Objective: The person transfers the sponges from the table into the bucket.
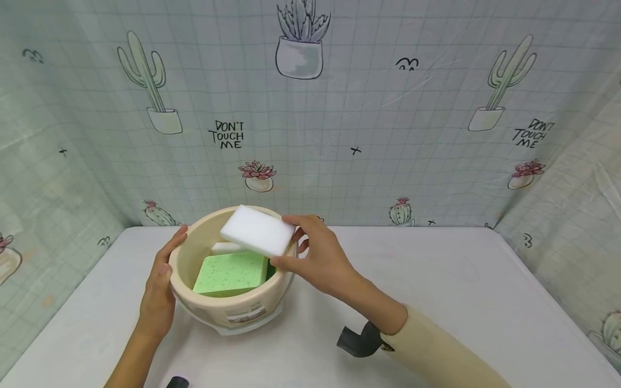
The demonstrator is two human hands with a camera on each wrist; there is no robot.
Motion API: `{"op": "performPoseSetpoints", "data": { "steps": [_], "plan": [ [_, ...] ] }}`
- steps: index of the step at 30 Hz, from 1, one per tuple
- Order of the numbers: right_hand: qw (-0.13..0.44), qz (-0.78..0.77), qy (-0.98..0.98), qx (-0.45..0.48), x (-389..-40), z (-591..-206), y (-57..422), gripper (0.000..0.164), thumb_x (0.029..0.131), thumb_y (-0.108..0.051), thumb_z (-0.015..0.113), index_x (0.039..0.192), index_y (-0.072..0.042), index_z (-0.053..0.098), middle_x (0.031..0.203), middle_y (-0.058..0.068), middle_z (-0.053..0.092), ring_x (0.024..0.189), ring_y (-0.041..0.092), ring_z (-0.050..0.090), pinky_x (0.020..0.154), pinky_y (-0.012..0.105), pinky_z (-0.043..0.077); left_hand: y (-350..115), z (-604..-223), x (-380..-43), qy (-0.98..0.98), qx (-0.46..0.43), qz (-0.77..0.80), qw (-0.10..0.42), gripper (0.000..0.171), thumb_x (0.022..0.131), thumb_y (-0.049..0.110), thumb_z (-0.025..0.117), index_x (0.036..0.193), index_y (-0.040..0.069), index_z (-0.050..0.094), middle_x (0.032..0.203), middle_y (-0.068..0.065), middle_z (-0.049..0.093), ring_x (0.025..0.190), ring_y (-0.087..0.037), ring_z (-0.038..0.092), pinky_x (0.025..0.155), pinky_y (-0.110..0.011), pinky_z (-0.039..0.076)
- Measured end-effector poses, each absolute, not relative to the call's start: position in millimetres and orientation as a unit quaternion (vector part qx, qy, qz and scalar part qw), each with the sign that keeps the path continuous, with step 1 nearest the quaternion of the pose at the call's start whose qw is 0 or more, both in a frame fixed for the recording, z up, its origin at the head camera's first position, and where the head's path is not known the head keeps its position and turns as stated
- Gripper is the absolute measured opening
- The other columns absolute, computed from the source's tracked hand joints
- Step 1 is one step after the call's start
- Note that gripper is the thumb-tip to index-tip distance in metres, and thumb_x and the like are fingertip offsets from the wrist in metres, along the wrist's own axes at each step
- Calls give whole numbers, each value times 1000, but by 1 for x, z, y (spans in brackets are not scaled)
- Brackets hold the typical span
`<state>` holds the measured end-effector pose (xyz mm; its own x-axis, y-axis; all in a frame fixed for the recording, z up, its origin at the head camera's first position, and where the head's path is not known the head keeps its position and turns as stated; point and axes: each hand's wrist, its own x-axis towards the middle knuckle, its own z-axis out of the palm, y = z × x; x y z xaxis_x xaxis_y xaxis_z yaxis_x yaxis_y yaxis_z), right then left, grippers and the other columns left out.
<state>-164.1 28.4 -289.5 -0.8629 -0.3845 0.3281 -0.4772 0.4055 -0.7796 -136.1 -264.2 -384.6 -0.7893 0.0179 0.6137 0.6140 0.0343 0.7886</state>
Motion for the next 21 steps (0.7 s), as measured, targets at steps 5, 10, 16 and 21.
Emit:
{"op": "performPoseSetpoints", "data": {
  "steps": [5, 10, 16, 21],
  "plan": [
    [34, 472, -839, 268, -166, -283, 17, 66, 73, -15, 83, 132, -8, 54, 101, 5, 53, 81, 17, 54, 70, 26, 50, -264, -384, -135, -685, -230, -653, 228, 49, 103, 19, 20, 146, 0, 31, 156, -11, 20, 144, -21, 13, 110, -20, 17],
    [4, 452, -849, 274, -167, -280, 5, 66, 74, -18, 83, 133, -8, 53, 102, 3, 52, 85, 17, 54, 71, 25, 49, -264, -385, -135, -683, -232, -653, 229, 48, 103, 19, 20, 146, 0, 31, 156, -12, 20, 144, -21, 13, 110, -20, 17],
    [-12, 429, -851, 301, -166, -281, -4, 66, 75, -19, 83, 131, -4, 53, 101, 5, 52, 89, 22, 55, 71, 23, 49, -264, -386, -136, -686, -235, -649, 230, 49, 103, 19, 20, 146, -1, 31, 156, -12, 20, 144, -22, 13, 110, -20, 18],
    [-23, 399, -860, 316, -165, -280, -7, 68, 75, -20, 83, 133, -4, 51, 107, 3, 53, 93, 23, 55, 71, 21, 47, -264, -386, -136, -689, -234, -645, 232, 49, 103, 20, 20, 146, -1, 30, 156, -12, 20, 144, -22, 13, 110, -19, 18]
  ]
}}
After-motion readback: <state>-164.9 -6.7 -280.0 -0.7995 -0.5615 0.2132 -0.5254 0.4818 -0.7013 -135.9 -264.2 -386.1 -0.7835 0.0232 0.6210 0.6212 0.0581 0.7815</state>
